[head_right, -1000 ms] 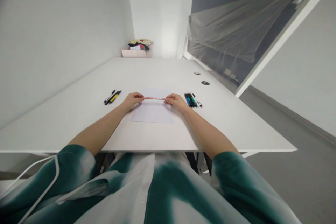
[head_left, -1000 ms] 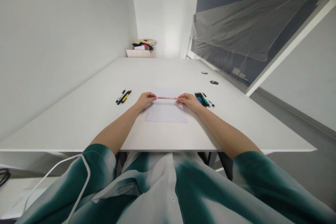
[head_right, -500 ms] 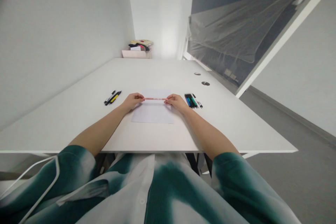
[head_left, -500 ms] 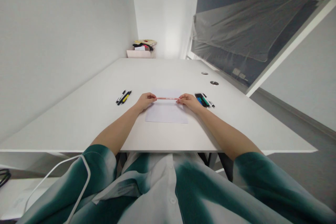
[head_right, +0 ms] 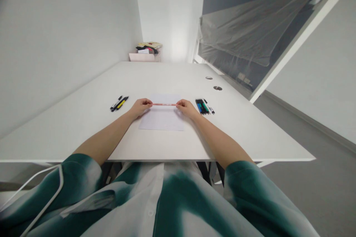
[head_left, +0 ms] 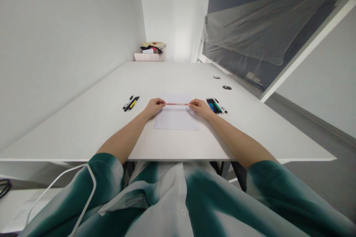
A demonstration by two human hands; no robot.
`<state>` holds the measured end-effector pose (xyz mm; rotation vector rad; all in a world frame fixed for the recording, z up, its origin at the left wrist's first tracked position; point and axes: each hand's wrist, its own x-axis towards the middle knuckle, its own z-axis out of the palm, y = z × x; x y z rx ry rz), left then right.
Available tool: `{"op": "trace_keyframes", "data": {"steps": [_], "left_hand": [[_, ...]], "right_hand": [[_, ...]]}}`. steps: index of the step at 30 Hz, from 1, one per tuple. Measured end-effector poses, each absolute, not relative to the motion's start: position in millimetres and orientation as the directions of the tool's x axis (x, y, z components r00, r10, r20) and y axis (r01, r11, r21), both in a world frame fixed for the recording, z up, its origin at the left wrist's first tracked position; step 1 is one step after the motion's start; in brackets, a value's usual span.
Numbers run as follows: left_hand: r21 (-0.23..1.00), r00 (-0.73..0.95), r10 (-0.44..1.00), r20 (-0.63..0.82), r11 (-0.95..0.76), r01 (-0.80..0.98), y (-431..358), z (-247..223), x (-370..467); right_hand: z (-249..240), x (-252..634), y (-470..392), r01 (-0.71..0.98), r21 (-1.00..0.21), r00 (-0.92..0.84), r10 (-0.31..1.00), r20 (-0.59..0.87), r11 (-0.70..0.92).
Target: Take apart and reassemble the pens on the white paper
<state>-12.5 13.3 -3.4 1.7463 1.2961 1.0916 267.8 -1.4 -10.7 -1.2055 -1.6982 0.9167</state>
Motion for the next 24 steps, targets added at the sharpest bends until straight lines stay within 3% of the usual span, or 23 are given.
{"op": "trace_keyframes", "data": {"steps": [24], "left_hand": [[0.906, 0.154, 0.970, 0.188, -0.232, 0.354, 13.4, -2.1, -11.8]], "right_hand": [[-10.4, 267.9, -0.6, 0.359, -0.899, -0.189, 0.963, 0.194, 0.252]]}}
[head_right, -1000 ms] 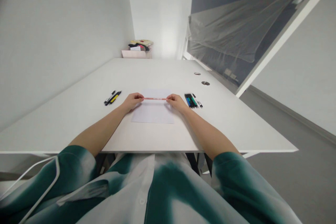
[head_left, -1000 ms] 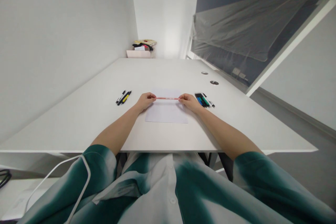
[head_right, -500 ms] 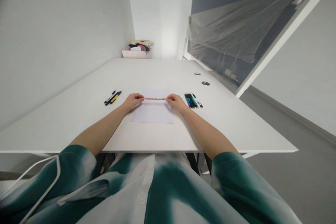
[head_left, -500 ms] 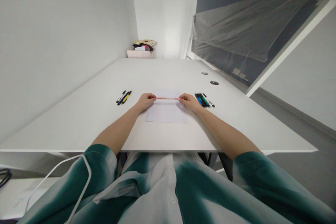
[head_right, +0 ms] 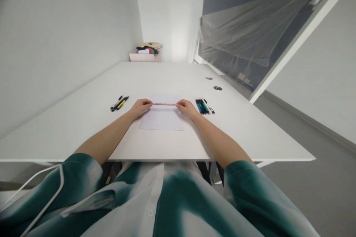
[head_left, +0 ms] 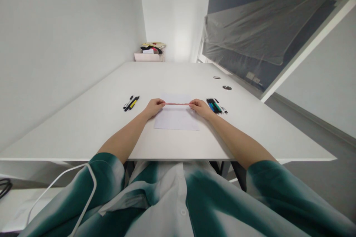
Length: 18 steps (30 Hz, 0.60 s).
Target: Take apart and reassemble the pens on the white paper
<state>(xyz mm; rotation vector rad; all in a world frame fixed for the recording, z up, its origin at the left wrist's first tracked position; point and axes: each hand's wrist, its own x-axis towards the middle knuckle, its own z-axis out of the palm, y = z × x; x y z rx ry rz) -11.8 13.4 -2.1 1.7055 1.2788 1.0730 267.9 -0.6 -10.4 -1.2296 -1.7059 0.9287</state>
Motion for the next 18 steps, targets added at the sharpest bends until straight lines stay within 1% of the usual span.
{"op": "trace_keyframes", "data": {"steps": [9, 18], "left_hand": [[0.887, 0.180, 0.962, 0.205, -0.261, 0.382, 13.5, -2.9, -13.2], [0.890, 0.165, 0.969, 0.185, -0.236, 0.390, 13.3, -2.4, -12.7]], "right_hand": [[-10.1, 268.2, -0.9, 0.352, -0.900, -0.192, 0.961, 0.201, 0.258], [-11.8, 267.9, 0.4, 0.359, -0.896, -0.192, 0.960, 0.202, 0.260]]}}
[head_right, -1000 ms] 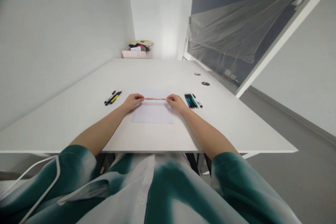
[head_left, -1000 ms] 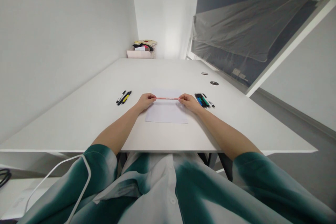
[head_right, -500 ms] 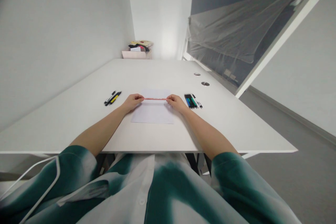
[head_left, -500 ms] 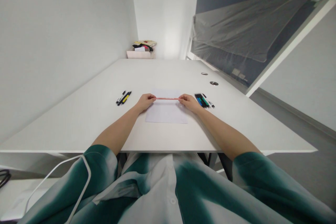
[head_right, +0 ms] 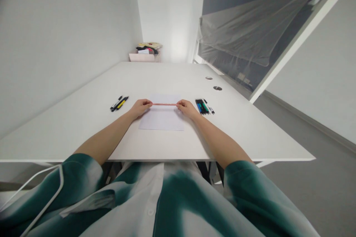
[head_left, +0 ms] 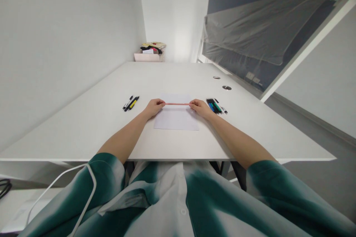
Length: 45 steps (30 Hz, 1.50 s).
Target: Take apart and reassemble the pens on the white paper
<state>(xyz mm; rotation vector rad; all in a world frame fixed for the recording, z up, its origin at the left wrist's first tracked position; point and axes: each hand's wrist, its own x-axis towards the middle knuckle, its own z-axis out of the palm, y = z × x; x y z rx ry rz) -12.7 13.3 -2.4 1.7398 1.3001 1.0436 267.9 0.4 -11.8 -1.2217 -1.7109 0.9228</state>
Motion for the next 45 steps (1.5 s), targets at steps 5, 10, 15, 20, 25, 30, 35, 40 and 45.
{"op": "trace_keyframes", "data": {"steps": [5, 10, 15, 20, 25, 30, 35, 40, 45], "left_hand": [[0.882, 0.168, 0.971, 0.168, -0.224, 0.415, 11.6, -1.8, -12.1], [0.879, 0.171, 0.969, 0.180, -0.237, 0.414, 12.9, -3.1, -11.7], [0.869, 0.182, 0.966, 0.183, -0.245, 0.430, 14.6, -4.3, -13.1], [0.865, 0.181, 0.965, 0.188, -0.250, 0.435, 18.1, -8.0, -13.6], [0.854, 0.186, 0.965, 0.185, -0.251, 0.455, 16.1, -5.3, -13.6], [0.846, 0.176, 0.969, 0.173, -0.238, 0.478, 12.2, -1.0, -12.7], [0.851, 0.174, 0.969, 0.177, -0.239, 0.468, 13.0, -2.3, -12.0], [0.848, 0.174, 0.969, 0.177, -0.240, 0.472, 14.2, -3.3, -12.0], [0.854, 0.181, 0.966, 0.182, -0.247, 0.459, 15.8, -4.9, -12.4]], "right_hand": [[-12.5, 268.9, 1.0, 0.383, -0.887, -0.204, 0.960, 0.193, 0.260], [-12.3, 268.8, 1.1, 0.378, -0.892, -0.194, 0.963, 0.186, 0.249], [-11.5, 269.1, 1.0, 0.380, -0.891, -0.195, 0.963, 0.187, 0.249], [-11.2, 268.4, 1.1, 0.388, -0.891, -0.181, 0.967, 0.176, 0.235], [-9.3, 267.6, -0.1, 0.384, -0.895, -0.177, 0.969, 0.171, 0.228], [-7.6, 267.1, -1.4, 0.400, -0.888, -0.168, 0.971, 0.173, 0.227], [-8.7, 267.0, -0.6, 0.419, -0.879, -0.165, 0.971, 0.175, 0.230], [-8.9, 267.6, 0.4, 0.437, -0.870, -0.167, 0.971, 0.169, 0.227], [-8.9, 268.3, 0.1, 0.441, -0.867, -0.177, 0.969, 0.172, 0.234]]}}
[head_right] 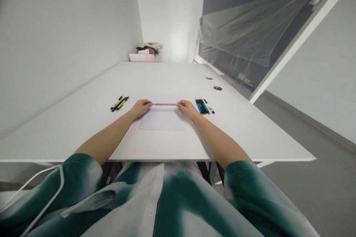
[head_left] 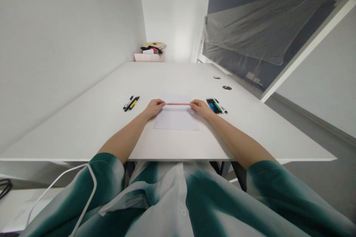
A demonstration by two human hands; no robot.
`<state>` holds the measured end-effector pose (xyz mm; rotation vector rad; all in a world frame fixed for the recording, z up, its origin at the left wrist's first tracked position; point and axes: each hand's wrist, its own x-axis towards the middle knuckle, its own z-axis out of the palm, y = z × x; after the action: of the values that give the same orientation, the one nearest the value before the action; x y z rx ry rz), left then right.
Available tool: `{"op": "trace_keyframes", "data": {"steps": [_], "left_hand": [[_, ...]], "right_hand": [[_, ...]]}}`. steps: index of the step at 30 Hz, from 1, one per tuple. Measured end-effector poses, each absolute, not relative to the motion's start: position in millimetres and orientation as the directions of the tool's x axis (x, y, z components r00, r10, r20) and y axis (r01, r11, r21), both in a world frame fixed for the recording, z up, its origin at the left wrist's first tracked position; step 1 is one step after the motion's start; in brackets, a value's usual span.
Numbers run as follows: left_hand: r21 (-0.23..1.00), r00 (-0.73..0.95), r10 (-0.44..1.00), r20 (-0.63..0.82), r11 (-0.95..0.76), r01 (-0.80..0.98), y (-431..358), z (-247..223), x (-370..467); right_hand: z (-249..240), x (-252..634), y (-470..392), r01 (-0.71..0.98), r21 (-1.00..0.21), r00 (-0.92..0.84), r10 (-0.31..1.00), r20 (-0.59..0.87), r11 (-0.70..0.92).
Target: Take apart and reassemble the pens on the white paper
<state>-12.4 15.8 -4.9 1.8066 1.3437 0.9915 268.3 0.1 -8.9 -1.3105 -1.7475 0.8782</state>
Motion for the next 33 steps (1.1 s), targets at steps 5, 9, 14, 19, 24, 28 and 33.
{"op": "trace_keyframes", "data": {"steps": [5, 9, 14, 19, 24, 28, 33], "left_hand": [[0.842, 0.189, 0.965, 0.182, -0.253, 0.477, 16.5, -5.6, -13.2], [0.837, 0.185, 0.966, 0.183, -0.252, 0.486, 16.8, -6.2, -13.6], [0.843, 0.189, 0.964, 0.188, -0.257, 0.472, 18.1, -8.1, -13.6], [0.845, 0.181, 0.968, 0.175, -0.242, 0.477, 20.0, -9.5, -13.0], [0.849, 0.188, 0.966, 0.177, -0.247, 0.468, 19.8, -9.4, -13.0], [0.845, 0.190, 0.966, 0.176, -0.248, 0.474, 17.5, -7.1, -12.9], [0.846, 0.179, 0.968, 0.174, -0.241, 0.476, 16.1, -6.2, -11.8]], "right_hand": [[-9.3, 268.3, -0.4, 0.438, -0.867, -0.172, 0.969, 0.177, 0.236], [-8.8, 268.4, -0.9, 0.438, -0.867, -0.176, 0.968, 0.178, 0.239], [-8.5, 268.1, -0.6, 0.440, -0.865, -0.175, 0.968, 0.180, 0.241], [-9.0, 267.0, -0.7, 0.436, -0.868, -0.163, 0.969, 0.184, 0.238], [-8.5, 266.4, -1.6, 0.437, -0.869, -0.156, 0.971, 0.180, 0.231], [-7.7, 266.8, -1.8, 0.438, -0.870, -0.159, 0.972, 0.175, 0.228], [-7.2, 267.2, -1.6, 0.449, -0.863, -0.162, 0.971, 0.176, 0.231]]}}
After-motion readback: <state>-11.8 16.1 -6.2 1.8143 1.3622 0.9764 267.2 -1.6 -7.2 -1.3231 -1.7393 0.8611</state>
